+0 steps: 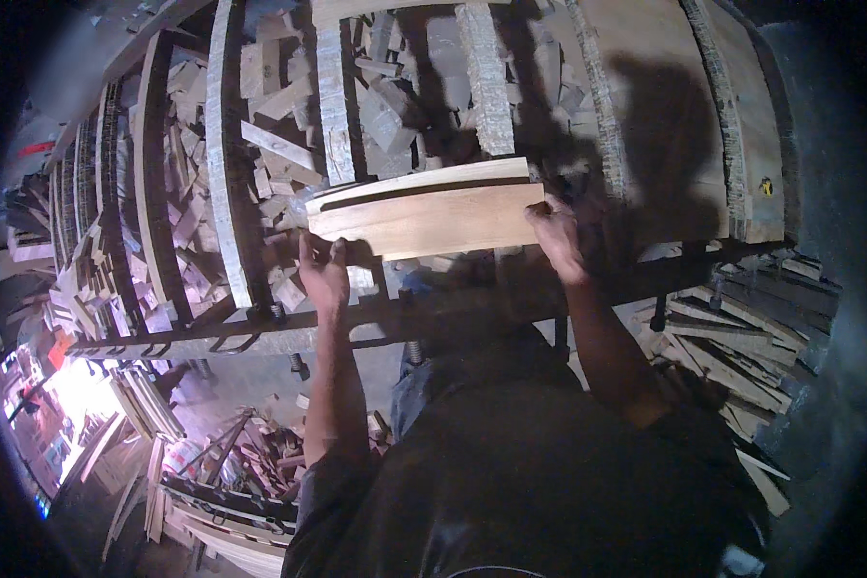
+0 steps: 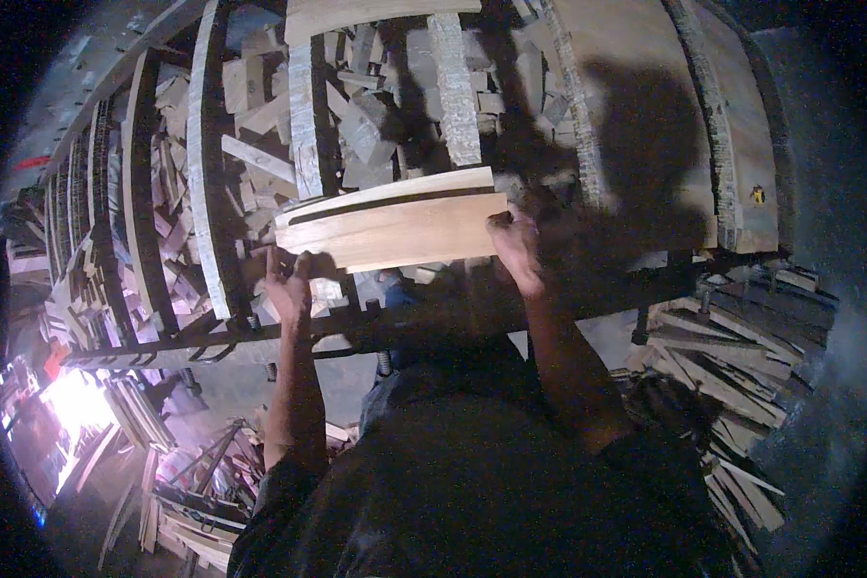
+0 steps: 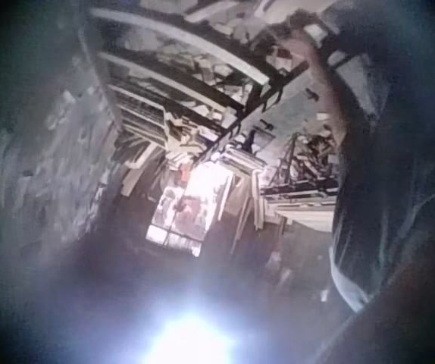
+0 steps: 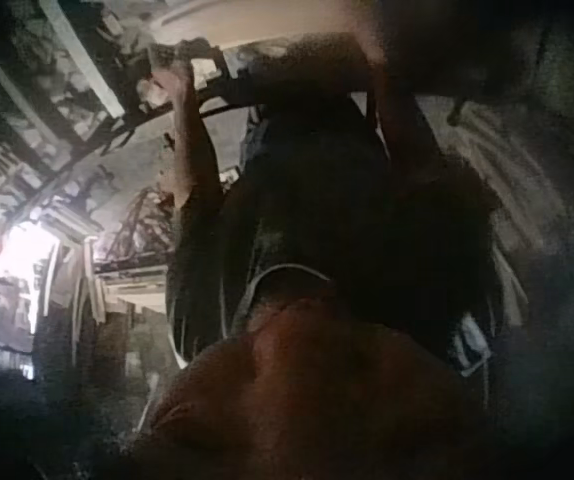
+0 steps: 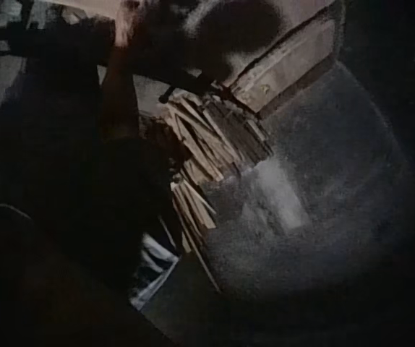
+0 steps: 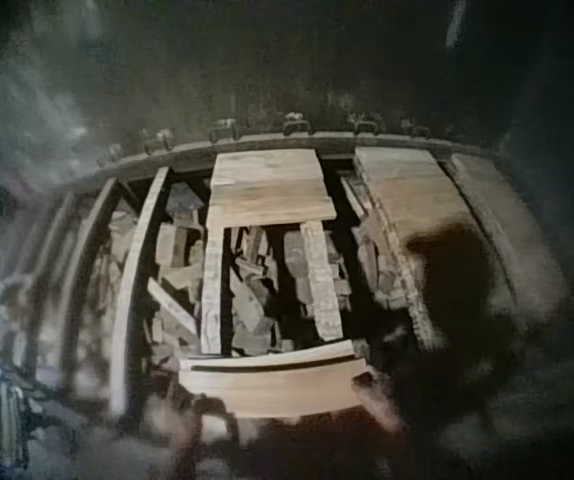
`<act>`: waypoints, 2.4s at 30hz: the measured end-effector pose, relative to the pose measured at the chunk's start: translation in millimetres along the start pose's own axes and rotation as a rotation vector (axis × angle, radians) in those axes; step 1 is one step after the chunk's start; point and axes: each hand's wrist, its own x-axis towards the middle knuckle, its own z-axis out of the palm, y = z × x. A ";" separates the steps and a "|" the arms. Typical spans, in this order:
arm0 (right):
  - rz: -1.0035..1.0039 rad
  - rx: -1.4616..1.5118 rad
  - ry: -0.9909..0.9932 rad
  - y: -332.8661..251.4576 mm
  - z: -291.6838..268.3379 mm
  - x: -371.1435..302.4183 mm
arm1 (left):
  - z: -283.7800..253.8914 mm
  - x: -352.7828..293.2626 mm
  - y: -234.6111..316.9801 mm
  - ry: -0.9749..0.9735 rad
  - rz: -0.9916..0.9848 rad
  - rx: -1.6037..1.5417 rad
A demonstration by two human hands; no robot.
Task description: The person picks up wooden planks from a pile on the floor and places them onto a metal rack. They repeatedly lift, inspect, and stack the planks one by one, organizing them into a neat pile on the rack.
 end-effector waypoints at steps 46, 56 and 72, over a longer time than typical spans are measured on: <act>-0.779 -0.351 0.192 -152.2 -38.0 207.3 | 86.7 278.1 80.3 0.181 -0.177 -0.498; -1.060 -0.719 -0.215 -236.9 70.4 228.9 | 142.3 221.1 63.3 0.015 -0.205 0.838; -1.222 -0.823 0.057 -272.1 85.0 327.2 | 139.7 224.2 48.1 0.115 -0.123 0.813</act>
